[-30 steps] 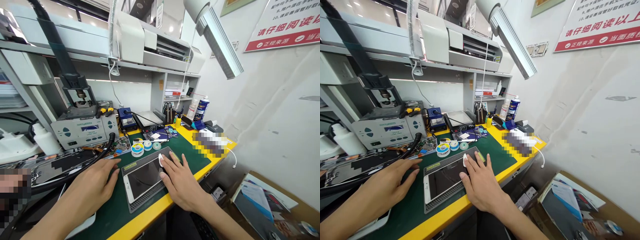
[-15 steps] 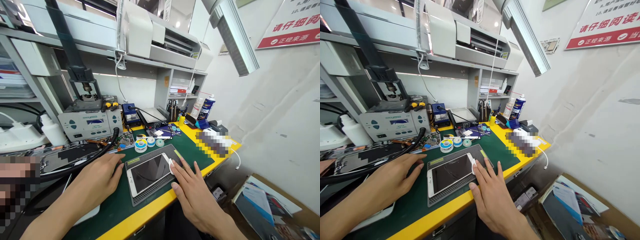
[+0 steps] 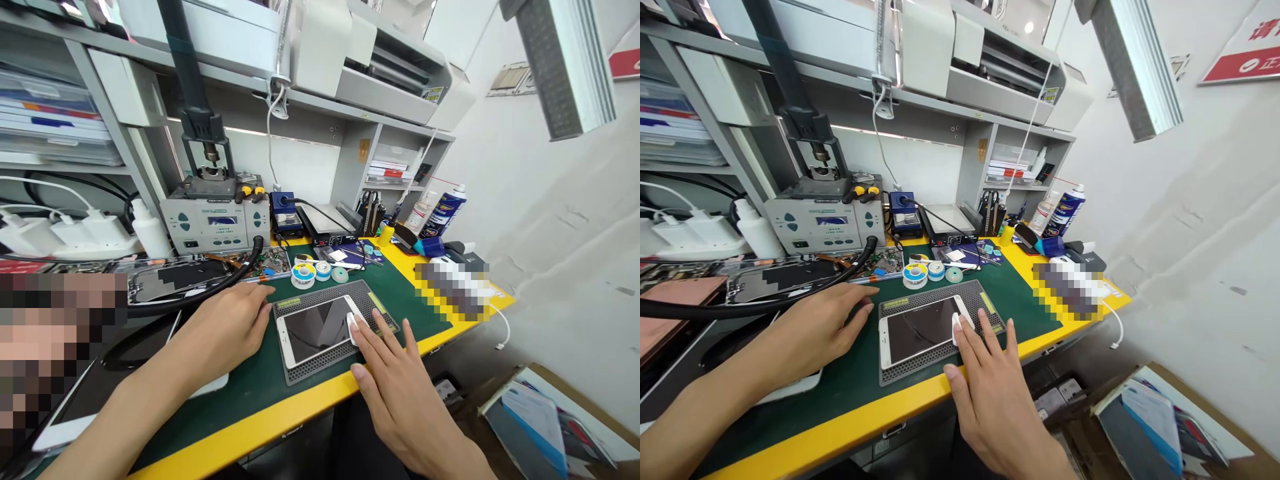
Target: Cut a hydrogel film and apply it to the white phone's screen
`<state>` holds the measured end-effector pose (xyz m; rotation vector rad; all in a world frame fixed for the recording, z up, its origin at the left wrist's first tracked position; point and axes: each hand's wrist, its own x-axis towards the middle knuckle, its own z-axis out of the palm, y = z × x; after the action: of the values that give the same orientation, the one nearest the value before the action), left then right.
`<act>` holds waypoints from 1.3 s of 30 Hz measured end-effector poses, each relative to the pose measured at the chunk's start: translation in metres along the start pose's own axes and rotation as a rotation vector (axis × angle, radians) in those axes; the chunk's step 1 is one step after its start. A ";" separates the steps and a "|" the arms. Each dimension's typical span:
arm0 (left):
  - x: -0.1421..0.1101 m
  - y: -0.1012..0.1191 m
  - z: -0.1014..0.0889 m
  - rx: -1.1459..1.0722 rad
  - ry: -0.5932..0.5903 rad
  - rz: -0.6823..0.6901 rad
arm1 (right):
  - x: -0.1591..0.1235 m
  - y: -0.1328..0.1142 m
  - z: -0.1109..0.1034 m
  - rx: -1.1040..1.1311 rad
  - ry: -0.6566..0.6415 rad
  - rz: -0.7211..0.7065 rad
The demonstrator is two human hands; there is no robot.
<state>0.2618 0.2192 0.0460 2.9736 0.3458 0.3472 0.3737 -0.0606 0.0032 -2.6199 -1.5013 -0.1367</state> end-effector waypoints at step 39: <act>0.001 -0.008 0.002 -0.032 0.040 -0.023 | 0.084 0.008 -0.044 2.070 -0.215 0.360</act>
<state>0.2616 0.2270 0.0434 2.9326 0.3746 0.4065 0.4217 0.0007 0.0576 -0.9974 -0.3517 1.0705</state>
